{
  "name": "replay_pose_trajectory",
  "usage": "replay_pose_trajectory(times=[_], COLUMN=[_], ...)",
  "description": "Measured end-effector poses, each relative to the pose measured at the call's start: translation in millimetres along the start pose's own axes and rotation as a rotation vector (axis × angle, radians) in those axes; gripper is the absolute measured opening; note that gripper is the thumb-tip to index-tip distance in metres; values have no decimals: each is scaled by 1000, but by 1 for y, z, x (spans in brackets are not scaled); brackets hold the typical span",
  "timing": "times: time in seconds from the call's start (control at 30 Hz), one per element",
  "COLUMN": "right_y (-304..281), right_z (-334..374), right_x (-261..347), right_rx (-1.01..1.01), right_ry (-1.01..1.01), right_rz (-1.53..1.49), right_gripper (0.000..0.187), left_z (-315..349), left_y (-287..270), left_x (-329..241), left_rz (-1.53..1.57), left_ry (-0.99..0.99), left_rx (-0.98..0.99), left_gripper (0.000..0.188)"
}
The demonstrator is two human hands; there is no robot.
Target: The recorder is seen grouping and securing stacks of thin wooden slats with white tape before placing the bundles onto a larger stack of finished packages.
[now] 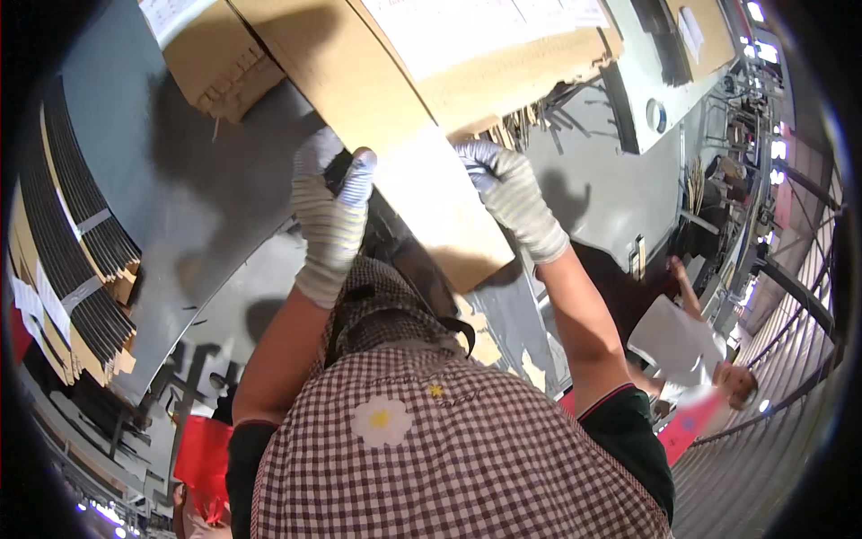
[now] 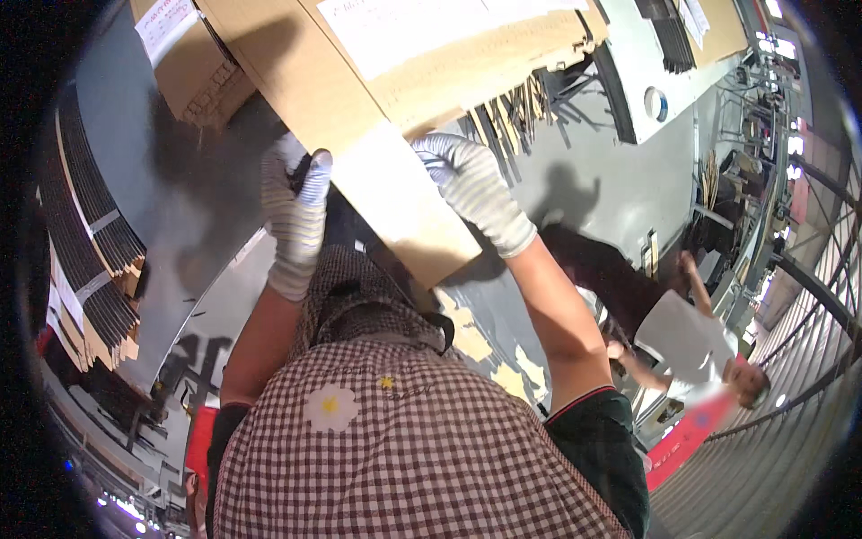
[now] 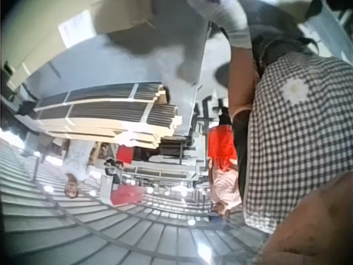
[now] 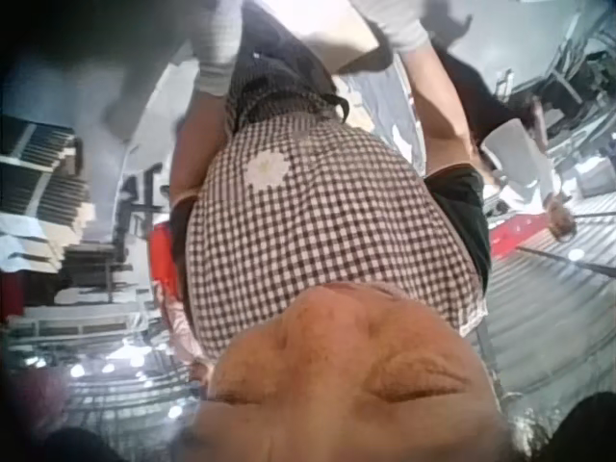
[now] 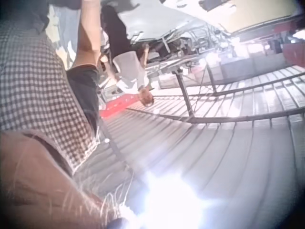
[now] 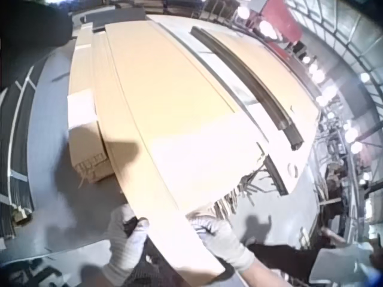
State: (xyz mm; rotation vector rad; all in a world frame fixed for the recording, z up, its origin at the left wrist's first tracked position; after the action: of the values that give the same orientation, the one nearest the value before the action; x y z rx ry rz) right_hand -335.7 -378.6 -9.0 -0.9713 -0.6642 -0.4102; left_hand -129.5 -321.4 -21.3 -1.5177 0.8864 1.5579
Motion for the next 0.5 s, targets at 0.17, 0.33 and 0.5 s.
replay_pose_trajectory(times=[0.17, 0.33, 0.5], right_y=[-42, -62, -16], right_z=[88, 104, 75], right_x=[-26, 6, 109], right_rx=[365, 104, 368], right_ry=[-49, -81, -635], right_rz=[249, 20, 370], right_gripper=[23, 38, 45], left_z=[84, 74, 69], left_y=[0, -17, -10], left_x=[15, -3, -51], left_rz=[-88, 27, -108], left_ry=[196, -25, 186], left_rx=[441, 195, 358], left_gripper=[22, 22, 26])
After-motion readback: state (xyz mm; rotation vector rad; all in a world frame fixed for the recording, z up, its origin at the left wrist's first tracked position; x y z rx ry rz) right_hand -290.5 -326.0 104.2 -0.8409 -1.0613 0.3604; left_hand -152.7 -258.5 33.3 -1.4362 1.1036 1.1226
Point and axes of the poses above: each hand's wrist, its own z-axis away from the middle knuckle, its own y-axis out of the palm, x = y × z, the point moved 4 cm from there along -z, towards the middle knuckle, and after that the axes turned 4 degrees about y, right-handed, at the moved point
